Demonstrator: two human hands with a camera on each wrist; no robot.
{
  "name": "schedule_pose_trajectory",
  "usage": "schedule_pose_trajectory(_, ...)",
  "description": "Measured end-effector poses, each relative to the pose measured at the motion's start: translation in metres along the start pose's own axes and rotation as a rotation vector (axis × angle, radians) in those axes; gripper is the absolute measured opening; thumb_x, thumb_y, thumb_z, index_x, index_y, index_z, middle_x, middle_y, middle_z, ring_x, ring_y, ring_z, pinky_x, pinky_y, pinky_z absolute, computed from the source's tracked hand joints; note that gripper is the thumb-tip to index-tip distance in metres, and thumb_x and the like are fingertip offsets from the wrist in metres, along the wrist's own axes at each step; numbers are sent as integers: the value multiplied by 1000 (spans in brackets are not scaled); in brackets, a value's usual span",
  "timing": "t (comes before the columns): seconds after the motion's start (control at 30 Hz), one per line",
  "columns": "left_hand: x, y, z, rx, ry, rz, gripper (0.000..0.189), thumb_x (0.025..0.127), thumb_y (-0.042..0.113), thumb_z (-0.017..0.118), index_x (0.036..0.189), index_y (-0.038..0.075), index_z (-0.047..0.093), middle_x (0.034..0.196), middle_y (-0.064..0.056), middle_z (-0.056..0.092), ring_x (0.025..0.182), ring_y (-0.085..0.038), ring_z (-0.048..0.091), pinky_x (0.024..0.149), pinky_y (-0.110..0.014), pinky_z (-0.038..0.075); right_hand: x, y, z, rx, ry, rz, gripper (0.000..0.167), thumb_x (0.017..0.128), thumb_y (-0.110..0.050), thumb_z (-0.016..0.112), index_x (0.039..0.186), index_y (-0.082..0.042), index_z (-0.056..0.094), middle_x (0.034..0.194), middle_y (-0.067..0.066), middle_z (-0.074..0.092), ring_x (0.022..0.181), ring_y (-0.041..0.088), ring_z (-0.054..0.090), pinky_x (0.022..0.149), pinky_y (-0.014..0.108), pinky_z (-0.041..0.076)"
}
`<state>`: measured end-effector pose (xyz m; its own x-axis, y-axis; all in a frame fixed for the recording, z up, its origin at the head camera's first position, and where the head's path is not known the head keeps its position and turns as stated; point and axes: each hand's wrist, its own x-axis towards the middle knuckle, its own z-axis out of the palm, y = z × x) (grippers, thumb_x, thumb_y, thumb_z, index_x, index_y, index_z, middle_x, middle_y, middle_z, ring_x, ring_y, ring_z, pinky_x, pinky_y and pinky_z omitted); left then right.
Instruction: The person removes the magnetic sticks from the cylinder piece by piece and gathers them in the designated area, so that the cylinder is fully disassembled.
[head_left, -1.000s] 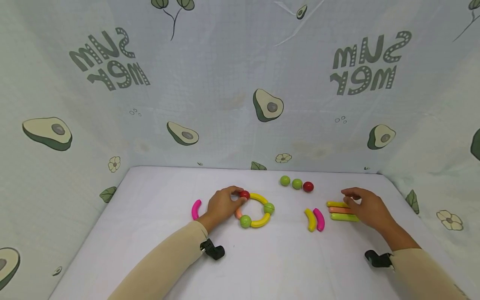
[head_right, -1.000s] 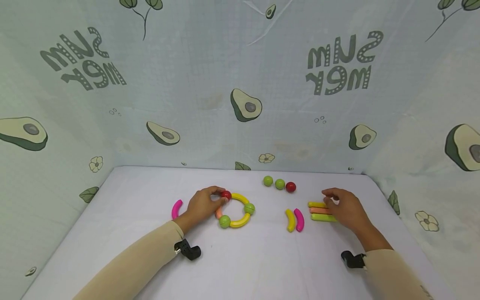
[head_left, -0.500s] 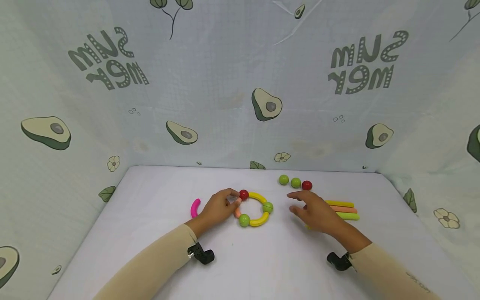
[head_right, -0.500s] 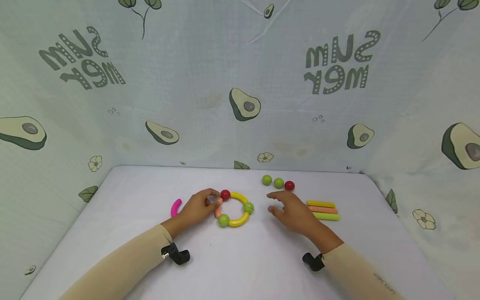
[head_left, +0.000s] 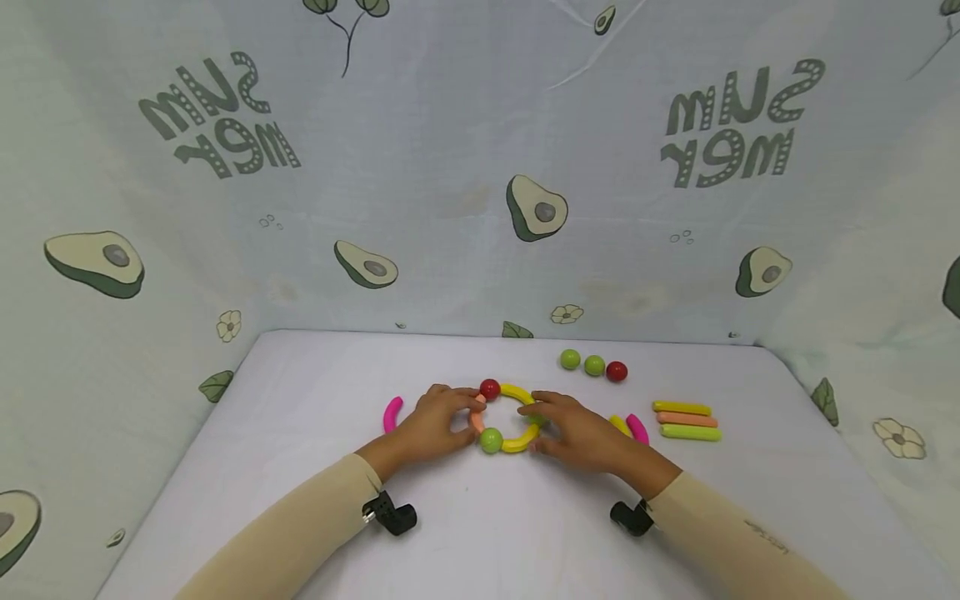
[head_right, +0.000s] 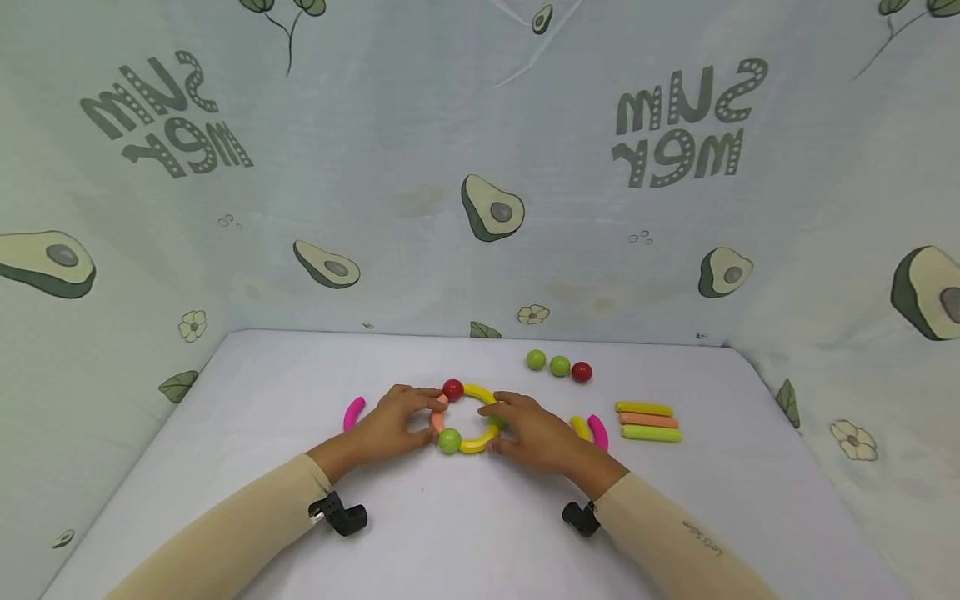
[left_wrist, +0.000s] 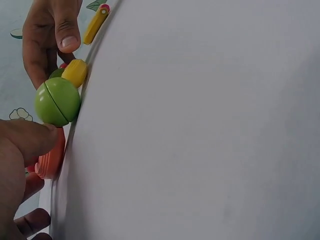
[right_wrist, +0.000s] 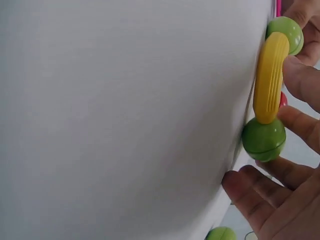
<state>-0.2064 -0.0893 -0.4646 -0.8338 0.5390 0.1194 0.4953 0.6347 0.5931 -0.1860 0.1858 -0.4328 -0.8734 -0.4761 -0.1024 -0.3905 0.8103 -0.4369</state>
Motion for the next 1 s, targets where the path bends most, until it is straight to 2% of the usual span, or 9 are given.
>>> schedule_pose_trajectory(0.13,3,1,1,61,-1,14,38,91,28,79,128,18,72,143,-2,60,128,-31,47,103,-54,39,4,-1,0,-17,-8,13,46,91,-30,80,134,-21,68,156,12,45,141,36,44,105,56,46)
schedule_pose_trajectory(0.43,4,3,1,118,24,41,34,89,34,80,120,20,75,135,-2,64,123,-30,50,99,-50,41,7,-2,0,-14,13,21,40,89,-24,82,127,-18,72,153,15,49,140,36,46,109,55,42)
schedule_pose_trajectory(0.67,5,4,3,142,27,24,32,88,39,81,114,22,76,131,-1,65,124,-31,51,101,-52,41,5,0,0,6,16,32,41,88,-23,83,127,-19,72,154,13,48,140,35,47,109,54,42)
schedule_pose_trajectory(0.8,3,4,3,146,31,24,31,88,38,80,114,22,76,132,-2,66,124,-31,51,100,-52,42,4,-1,0,17,17,41,41,88,-24,83,127,-20,72,155,12,48,140,34,47,109,54,42)
schedule_pose_trajectory(1.0,0,2,4,176,42,60,27,87,32,79,112,21,76,127,-1,68,119,-30,54,98,-52,45,4,0,0,18,15,50,40,88,-25,83,127,-21,72,155,10,48,140,33,46,109,53,42)
